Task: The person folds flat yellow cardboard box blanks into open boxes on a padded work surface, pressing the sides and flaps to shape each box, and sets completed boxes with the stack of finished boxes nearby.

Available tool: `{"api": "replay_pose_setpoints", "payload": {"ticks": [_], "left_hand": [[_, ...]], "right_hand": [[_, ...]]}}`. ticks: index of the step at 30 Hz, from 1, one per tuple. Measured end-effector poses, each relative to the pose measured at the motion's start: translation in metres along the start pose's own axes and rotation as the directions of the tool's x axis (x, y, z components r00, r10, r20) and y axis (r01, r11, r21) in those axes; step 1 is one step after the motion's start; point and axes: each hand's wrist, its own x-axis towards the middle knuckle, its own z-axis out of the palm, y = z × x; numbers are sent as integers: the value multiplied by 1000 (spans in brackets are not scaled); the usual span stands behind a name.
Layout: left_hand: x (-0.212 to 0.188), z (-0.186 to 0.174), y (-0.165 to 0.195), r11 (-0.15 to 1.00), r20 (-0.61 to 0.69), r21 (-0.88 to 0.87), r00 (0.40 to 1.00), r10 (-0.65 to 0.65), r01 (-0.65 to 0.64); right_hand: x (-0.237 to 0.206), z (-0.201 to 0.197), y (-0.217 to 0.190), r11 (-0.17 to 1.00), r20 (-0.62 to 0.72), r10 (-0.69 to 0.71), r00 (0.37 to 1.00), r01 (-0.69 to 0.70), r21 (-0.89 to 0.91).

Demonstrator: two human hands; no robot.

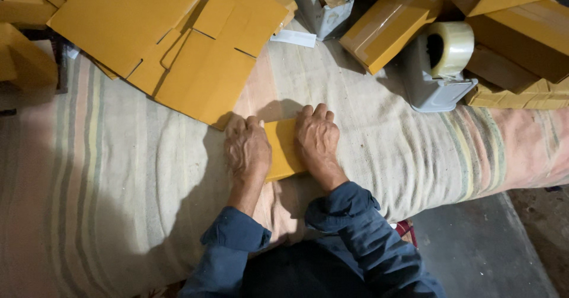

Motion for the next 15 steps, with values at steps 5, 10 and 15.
{"api": "replay_pose_setpoints", "payload": {"ticks": [5,10,15], "left_hand": [[0,7,-4,993,-160,36,980,119,-114],[2,7,-7,999,-53,10,997,54,-53],[1,4,-7,992,-176,29,976,125,-122]], "right_hand": [[-4,0,1,995,-6,-92,996,92,-47],[-2,1,1,996,39,-69,997,71,-47],[-1,5,1,997,121,-51,991,58,-52]]}}
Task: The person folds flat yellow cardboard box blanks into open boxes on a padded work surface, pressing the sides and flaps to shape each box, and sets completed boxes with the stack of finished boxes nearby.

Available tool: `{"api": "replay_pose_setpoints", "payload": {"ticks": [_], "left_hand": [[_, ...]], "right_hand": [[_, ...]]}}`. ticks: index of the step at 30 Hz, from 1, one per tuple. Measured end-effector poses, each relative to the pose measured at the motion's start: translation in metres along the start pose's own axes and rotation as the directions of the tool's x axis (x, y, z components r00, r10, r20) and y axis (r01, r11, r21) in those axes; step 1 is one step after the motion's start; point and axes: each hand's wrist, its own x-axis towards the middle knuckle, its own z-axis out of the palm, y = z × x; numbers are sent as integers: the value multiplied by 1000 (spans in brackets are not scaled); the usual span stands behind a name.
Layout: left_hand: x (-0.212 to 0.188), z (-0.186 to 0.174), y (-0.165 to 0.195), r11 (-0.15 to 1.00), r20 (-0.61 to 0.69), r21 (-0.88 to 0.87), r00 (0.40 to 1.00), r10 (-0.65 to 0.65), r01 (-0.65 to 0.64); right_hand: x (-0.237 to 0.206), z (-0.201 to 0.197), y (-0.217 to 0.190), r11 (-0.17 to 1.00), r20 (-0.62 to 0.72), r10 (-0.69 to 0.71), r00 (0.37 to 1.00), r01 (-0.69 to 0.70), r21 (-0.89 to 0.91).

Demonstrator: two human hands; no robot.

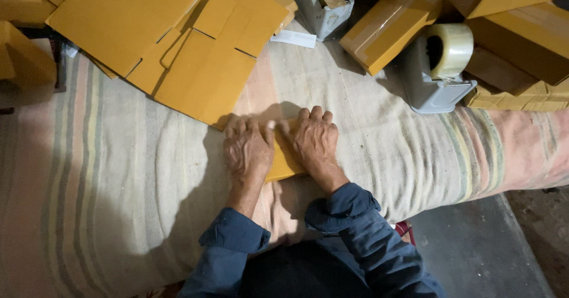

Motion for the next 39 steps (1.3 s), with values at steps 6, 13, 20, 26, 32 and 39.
{"api": "replay_pose_setpoints", "payload": {"ticks": [6,13,20,26,32,39], "left_hand": [[-6,-5,-2,997,15,-44,998,-56,57],[-3,-5,-3,1000,11,0,1000,-7,7],[-19,2,-7,995,-84,-97,996,-19,11],[-40,14,-13,991,-76,-99,992,-96,88],[-39,15,-17,989,-26,-114,995,-97,94],[-36,16,-20,994,-61,-88,995,-74,68]], "right_hand": [[-4,-5,-1,1000,21,-20,1000,20,11],[-18,-23,-11,997,-22,-54,998,56,62],[-29,-26,-7,996,5,5,1000,-6,94],[-28,-25,-6,991,24,28,999,-31,131],[-30,-24,-5,996,-38,-33,999,36,86],[-28,-30,-6,984,27,44,999,-48,174]]}}
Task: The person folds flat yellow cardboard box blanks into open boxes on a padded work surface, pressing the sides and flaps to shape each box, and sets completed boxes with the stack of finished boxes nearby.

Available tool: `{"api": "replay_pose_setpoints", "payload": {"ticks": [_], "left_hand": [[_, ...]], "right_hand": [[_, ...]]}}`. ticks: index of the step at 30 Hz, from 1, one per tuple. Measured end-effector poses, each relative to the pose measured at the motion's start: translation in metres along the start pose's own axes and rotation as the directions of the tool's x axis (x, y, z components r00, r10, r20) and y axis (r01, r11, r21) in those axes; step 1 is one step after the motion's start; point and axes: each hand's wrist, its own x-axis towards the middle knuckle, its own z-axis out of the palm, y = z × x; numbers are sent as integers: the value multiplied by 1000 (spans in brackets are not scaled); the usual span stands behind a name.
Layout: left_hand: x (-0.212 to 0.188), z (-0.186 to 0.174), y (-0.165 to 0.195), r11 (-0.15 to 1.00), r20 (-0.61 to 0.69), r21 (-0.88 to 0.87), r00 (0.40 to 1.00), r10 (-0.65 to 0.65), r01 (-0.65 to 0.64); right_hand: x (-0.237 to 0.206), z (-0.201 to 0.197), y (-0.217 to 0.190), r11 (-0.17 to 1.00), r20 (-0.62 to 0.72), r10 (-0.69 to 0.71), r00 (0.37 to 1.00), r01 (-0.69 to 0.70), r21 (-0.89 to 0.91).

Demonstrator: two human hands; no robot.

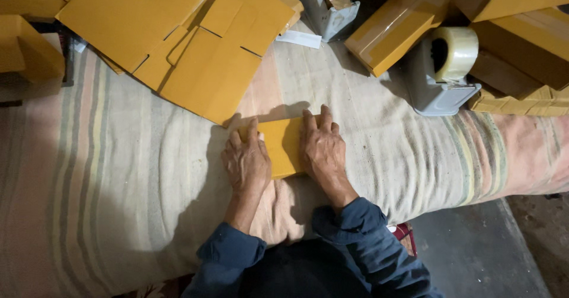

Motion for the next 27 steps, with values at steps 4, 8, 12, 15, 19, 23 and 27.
{"api": "replay_pose_setpoints", "payload": {"ticks": [4,8,12,15,19,23,27], "left_hand": [[-1,0,-1,999,83,-20,996,-38,40],[0,0,0,1000,42,1,999,-25,25],[1,0,0,997,93,-55,994,-55,60],[2,1,-1,998,100,-23,994,-47,50],[2,1,-1,999,44,-42,999,-14,16],[1,-1,0,999,55,-25,998,-24,26],[0,-4,1,998,59,-38,997,-44,46]], "right_hand": [[2,-2,-2,999,2,-11,1000,12,-40],[-1,-1,1,1000,0,-17,1000,17,-26],[-2,2,5,999,-22,-44,999,44,-12],[-2,4,6,991,-37,-81,996,77,-106],[-2,2,5,999,-41,-37,998,37,-4],[-3,-1,2,999,-69,-47,997,46,-17],[-3,-2,0,999,-54,-38,998,39,3]]}}
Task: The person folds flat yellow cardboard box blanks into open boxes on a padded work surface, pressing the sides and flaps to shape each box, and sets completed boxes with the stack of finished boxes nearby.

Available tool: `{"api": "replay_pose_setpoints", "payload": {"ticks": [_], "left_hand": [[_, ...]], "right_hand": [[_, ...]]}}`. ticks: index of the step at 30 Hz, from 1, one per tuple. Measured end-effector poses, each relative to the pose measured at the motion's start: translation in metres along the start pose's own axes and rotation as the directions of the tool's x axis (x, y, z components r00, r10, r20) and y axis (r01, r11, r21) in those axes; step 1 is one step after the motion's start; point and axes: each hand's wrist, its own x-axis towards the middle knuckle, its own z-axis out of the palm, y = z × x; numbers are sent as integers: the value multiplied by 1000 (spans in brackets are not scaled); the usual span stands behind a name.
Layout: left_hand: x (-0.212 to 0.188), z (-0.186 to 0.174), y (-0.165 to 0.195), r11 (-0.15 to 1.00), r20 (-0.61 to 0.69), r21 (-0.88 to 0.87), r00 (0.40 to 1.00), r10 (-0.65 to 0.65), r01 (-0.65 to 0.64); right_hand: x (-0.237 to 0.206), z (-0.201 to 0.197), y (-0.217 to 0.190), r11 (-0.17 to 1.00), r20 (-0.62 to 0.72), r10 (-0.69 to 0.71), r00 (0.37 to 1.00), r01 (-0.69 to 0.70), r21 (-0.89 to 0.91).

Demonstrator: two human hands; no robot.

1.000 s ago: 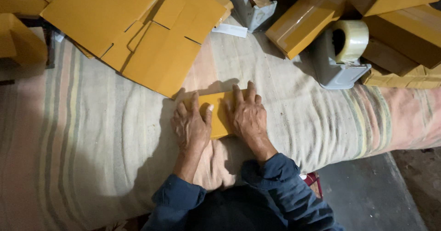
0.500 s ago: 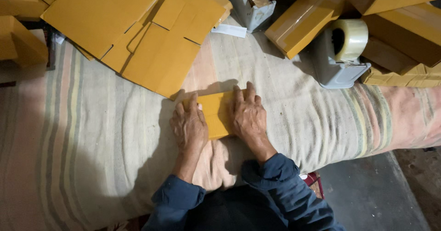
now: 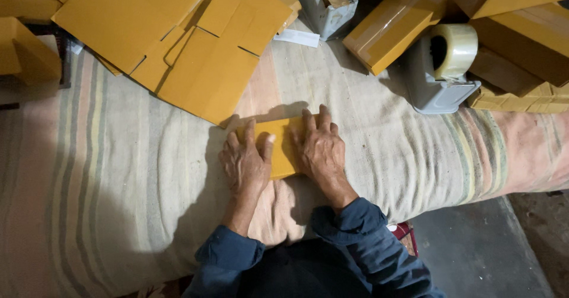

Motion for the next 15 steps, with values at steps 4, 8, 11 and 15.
{"api": "replay_pose_setpoints", "payload": {"ticks": [4,8,11,15], "left_hand": [[0,-5,3,999,-72,-16,997,38,-40],[-1,-8,5,1000,6,-3,1000,8,-8],[1,-4,4,1000,11,2,1000,5,-5],[5,7,-3,1000,17,-6,1000,6,-6]], "right_hand": [[1,-2,0,1000,-31,-22,999,22,-8],[1,-2,-1,1000,-40,-29,999,29,-13],[2,1,2,1000,-49,-4,999,5,31],[4,6,10,1000,-63,6,998,-6,12]]}}
